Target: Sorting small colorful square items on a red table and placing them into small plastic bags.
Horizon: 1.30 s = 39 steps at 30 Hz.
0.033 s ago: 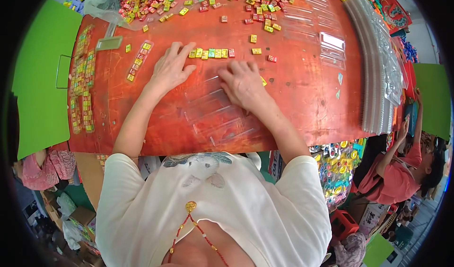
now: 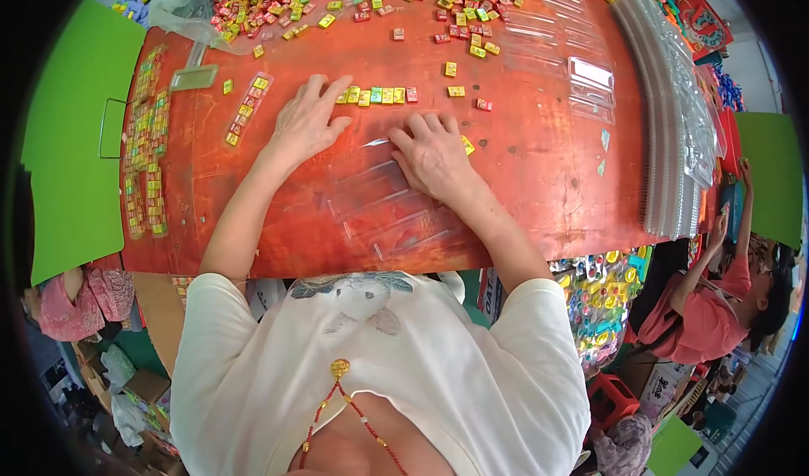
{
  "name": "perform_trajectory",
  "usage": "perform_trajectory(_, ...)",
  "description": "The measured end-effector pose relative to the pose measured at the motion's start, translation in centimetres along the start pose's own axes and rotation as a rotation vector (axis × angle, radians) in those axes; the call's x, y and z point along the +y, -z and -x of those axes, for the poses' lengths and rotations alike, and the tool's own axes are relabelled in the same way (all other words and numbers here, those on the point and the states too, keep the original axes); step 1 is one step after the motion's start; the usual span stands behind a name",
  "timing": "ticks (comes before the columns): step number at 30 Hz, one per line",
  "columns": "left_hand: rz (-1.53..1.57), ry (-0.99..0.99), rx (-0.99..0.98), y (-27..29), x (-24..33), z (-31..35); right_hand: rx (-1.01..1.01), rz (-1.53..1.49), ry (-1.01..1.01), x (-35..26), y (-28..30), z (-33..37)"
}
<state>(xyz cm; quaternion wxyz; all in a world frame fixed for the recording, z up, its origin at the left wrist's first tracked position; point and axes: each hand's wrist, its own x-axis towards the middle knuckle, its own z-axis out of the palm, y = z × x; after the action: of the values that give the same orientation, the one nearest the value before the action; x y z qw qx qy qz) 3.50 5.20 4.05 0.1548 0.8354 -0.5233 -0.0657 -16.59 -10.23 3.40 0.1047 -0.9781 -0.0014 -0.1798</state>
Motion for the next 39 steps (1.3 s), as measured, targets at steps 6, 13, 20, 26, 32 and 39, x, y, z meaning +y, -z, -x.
perform_trajectory(6, -0.027, 0.015, -0.086, -0.4, 0.7, -1.5, -0.114, 0.077, -0.281, 0.3, 0.7, 0.0)
perform_trajectory(13, 0.024, -0.050, -0.009, -1.6, 1.5, -1.9, -0.058, 0.006, -0.260, 3.4, -2.2, -4.5)
perform_trajectory(20, 0.023, -0.017, -0.013, -1.6, 1.8, -2.8, -0.017, -0.073, -0.283, 2.7, -2.9, -5.6)
perform_trajectory(26, 0.084, -0.099, 0.002, -0.8, 4.1, 1.1, 0.045, -0.112, -0.318, -0.7, 0.0, -1.8)
perform_trajectory(32, 0.042, -0.178, -0.015, -2.3, 5.1, 3.9, 0.025, -0.121, -0.328, -2.6, 0.0, 1.4)
perform_trajectory(39, 0.261, -0.075, 0.110, -1.1, 3.1, 5.0, 0.082, -0.234, -0.465, -1.4, 1.0, 3.1)
